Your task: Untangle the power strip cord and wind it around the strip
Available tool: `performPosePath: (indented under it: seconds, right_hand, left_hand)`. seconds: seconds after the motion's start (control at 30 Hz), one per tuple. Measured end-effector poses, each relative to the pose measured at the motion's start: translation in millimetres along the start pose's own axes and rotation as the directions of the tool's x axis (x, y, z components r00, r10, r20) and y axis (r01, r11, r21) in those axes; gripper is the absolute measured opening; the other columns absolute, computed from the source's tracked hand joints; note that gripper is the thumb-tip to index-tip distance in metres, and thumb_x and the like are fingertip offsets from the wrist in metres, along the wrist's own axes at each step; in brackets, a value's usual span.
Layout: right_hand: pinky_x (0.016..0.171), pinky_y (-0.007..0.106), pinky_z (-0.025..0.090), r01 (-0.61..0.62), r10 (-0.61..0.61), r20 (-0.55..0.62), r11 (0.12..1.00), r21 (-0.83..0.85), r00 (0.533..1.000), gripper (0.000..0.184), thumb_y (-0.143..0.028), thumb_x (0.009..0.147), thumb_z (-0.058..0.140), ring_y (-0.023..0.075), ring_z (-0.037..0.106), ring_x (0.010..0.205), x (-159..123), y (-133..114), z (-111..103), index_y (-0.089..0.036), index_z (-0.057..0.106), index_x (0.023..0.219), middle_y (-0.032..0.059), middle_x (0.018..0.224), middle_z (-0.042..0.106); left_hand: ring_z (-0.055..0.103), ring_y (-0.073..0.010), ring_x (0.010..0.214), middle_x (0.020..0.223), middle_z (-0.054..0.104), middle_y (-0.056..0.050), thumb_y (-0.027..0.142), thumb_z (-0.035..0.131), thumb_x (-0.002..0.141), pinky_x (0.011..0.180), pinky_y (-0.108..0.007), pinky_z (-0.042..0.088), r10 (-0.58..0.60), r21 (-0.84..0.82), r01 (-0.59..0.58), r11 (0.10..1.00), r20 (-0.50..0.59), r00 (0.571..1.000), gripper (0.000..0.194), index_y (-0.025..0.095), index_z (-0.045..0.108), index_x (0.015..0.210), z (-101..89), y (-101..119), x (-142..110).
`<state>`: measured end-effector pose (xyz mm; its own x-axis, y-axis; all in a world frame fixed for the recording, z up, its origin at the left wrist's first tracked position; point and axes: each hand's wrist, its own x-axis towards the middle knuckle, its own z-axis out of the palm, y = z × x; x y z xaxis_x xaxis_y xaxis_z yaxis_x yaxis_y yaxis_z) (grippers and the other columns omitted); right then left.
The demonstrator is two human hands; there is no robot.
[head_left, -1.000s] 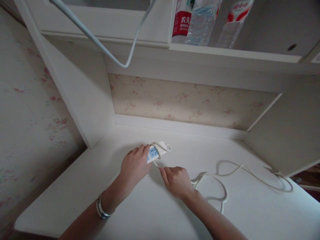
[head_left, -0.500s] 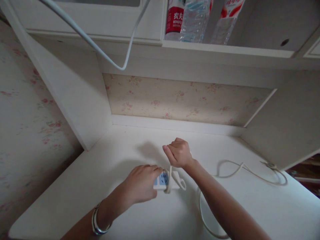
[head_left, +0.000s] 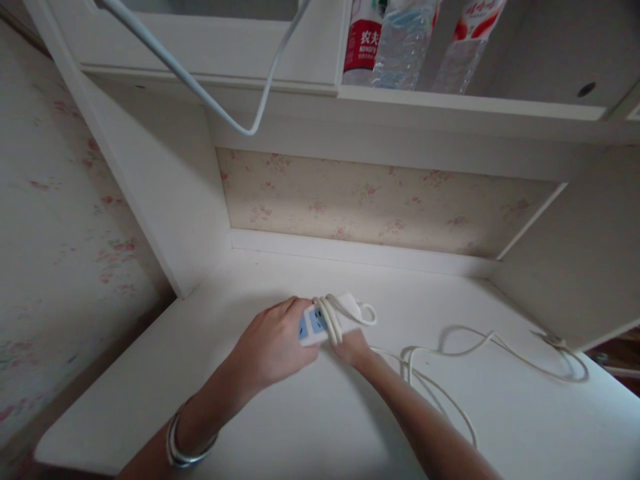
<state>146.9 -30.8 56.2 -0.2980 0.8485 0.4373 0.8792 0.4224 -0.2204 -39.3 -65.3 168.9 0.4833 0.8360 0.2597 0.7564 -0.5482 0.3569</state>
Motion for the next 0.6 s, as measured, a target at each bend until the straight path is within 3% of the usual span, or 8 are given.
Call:
performPosePath:
  seconds: [0.13, 0.27, 0.47, 0.6]
  right_hand:
    - [0.053, 0.025, 0.029, -0.035, 0.049, 0.119, 0.992, -0.121, 0.992, 0.03, -0.038, 0.093, 0.033, 0.0144, 0.06, 0.06, -17, -11, -7, -0.018, 0.056, 0.091, 0.0027, 0.077, 0.067]
    - [0.05, 0.027, 0.021, 0.11, -0.054, 0.189, 0.947, -0.301, 0.98, 0.018, -0.025, 0.092, 0.037, 0.0139, 0.057, 0.056, -18, -19, -23, -0.019, 0.052, 0.084, 0.0011, 0.073, 0.064]
    - [0.056, 0.029, 0.022, 0.37, -0.328, 0.172, 0.845, -0.387, 0.929, 0.01, -0.014, 0.085, 0.046, 0.0137, 0.053, 0.061, -1, -11, -59, -0.018, 0.051, 0.077, 0.0021, 0.068, 0.061]
    - [0.058, 0.03, 0.021, 0.326, -0.324, 0.085, 0.83, -0.452, 0.942, 0.01, -0.014, 0.086, 0.046, 0.0122, 0.05, 0.057, 21, 6, -79, -0.017, 0.053, 0.079, 0.0014, 0.064, 0.061]
  left_hand:
    - [0.058, -0.0208, 0.095, 0.102, 0.06, -0.005, 0.022, 0.057, 0.074, 0.079, -0.029, 0.043, -0.131, 0.192, 0.146, 0.97, -0.09, 0.987, 0.033, 0.023, 0.05, 0.106, 17.8, -20, 23]
    - [0.058, -0.0225, 0.094, 0.1, 0.059, -0.009, 0.019, 0.055, 0.077, 0.08, -0.032, 0.042, -0.121, 0.365, 0.144, 0.92, -0.085, 0.989, 0.031, 0.02, 0.051, 0.108, 41.7, -28, 38]
    - [0.058, -0.022, 0.091, 0.096, 0.061, -0.007, 0.008, 0.049, 0.076, 0.079, -0.034, 0.043, -0.011, 0.407, -0.005, 0.913, 0.037, 0.999, 0.029, 0.02, 0.052, 0.102, 62.7, -36, 38]
    - [0.059, -0.0226, 0.091, 0.098, 0.062, -0.003, 0.011, 0.055, 0.068, 0.08, -0.035, 0.043, 0.127, 0.301, -0.199, 0.932, 0.243, 0.962, 0.034, 0.023, 0.053, 0.1, 57.1, -34, 27]
